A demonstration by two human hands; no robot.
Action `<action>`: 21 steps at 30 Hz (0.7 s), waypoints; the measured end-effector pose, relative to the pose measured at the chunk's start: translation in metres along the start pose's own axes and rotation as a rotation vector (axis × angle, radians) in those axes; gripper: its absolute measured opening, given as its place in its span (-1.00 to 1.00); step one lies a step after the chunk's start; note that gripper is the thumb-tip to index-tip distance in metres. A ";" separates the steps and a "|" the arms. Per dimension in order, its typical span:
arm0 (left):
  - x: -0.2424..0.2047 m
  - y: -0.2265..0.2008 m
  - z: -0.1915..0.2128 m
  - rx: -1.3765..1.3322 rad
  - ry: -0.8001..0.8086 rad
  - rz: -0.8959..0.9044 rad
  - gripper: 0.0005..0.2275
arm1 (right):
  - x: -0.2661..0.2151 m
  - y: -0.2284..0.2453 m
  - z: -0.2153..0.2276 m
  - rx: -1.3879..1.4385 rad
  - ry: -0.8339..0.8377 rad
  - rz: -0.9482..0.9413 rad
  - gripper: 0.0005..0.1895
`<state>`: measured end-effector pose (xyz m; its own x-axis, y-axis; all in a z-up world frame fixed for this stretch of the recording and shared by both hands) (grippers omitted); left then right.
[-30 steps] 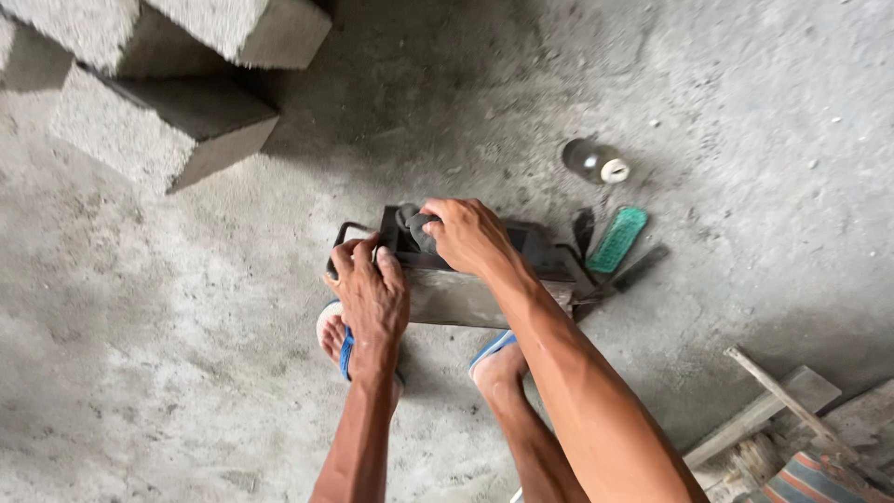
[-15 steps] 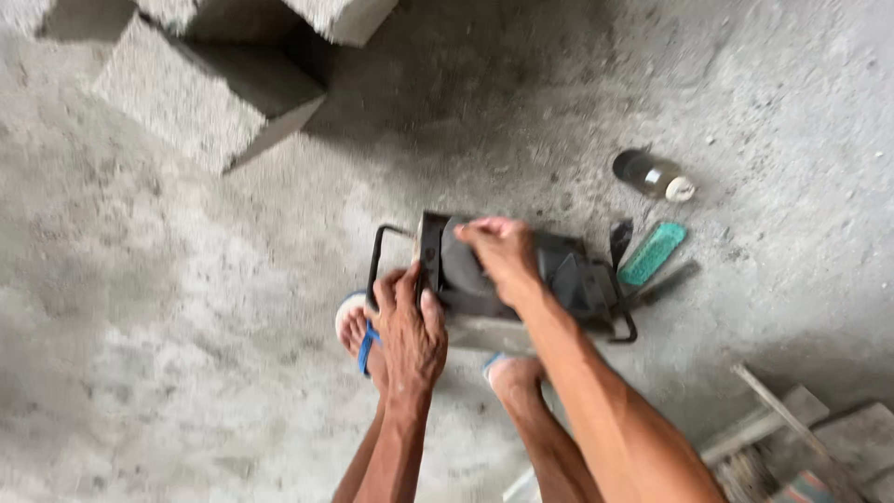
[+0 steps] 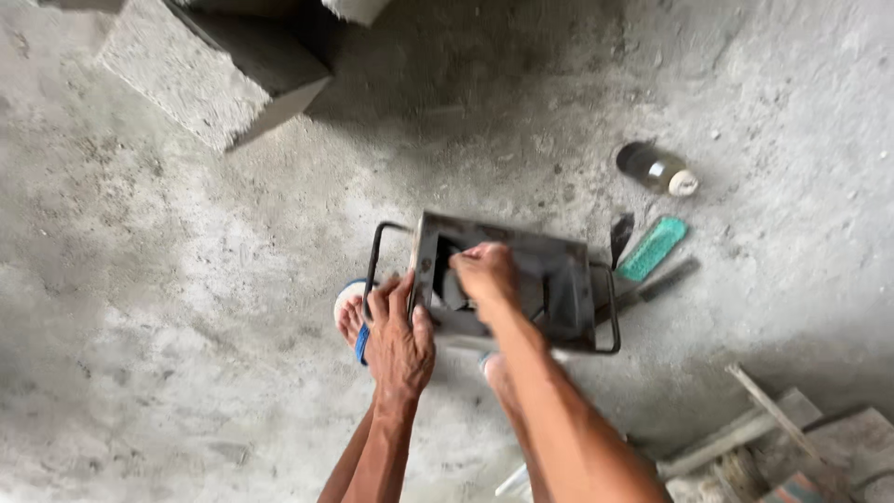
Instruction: The person wipes a metal brick mold with a cloth and then uses a small brush and cloth to clean a wooden float and metal putty knives.
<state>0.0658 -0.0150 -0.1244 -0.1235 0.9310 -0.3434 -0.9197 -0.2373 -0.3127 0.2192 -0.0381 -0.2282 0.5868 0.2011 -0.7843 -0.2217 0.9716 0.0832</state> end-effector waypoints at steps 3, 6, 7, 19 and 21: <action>-0.014 0.028 -0.030 0.006 -0.024 0.020 -0.60 | -0.022 0.027 0.008 0.232 -0.118 -0.054 -0.70; 0.003 -0.018 0.015 -0.191 -0.011 0.036 -0.60 | -0.043 0.019 0.038 0.723 -0.193 -0.146 -0.80; 0.005 -0.016 0.012 -0.187 0.002 0.049 -0.60 | -0.039 0.017 0.042 0.708 -0.191 -0.157 -0.80; 0.031 -0.049 0.019 -0.157 -0.020 0.068 -0.64 | -0.024 0.050 0.139 0.850 -0.242 0.235 -0.80; 0.040 -0.049 0.002 -0.092 -0.056 0.057 -0.68 | -0.036 0.065 0.185 0.909 -0.178 0.555 -0.84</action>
<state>0.1049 0.0347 -0.1215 -0.1974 0.9287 -0.3138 -0.8730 -0.3122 -0.3746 0.3274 0.0410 -0.0811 0.7036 0.5861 -0.4019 0.1263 0.4534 0.8823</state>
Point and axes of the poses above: each hand's wrist, its own x-axis towards the middle knuckle, its own z-axis out of the back of the hand, y = z × x, the point moved 7 cm from there along x, towards the middle knuckle, and after that the axes turned 13 degrees about -y, right-handed, at the moved point
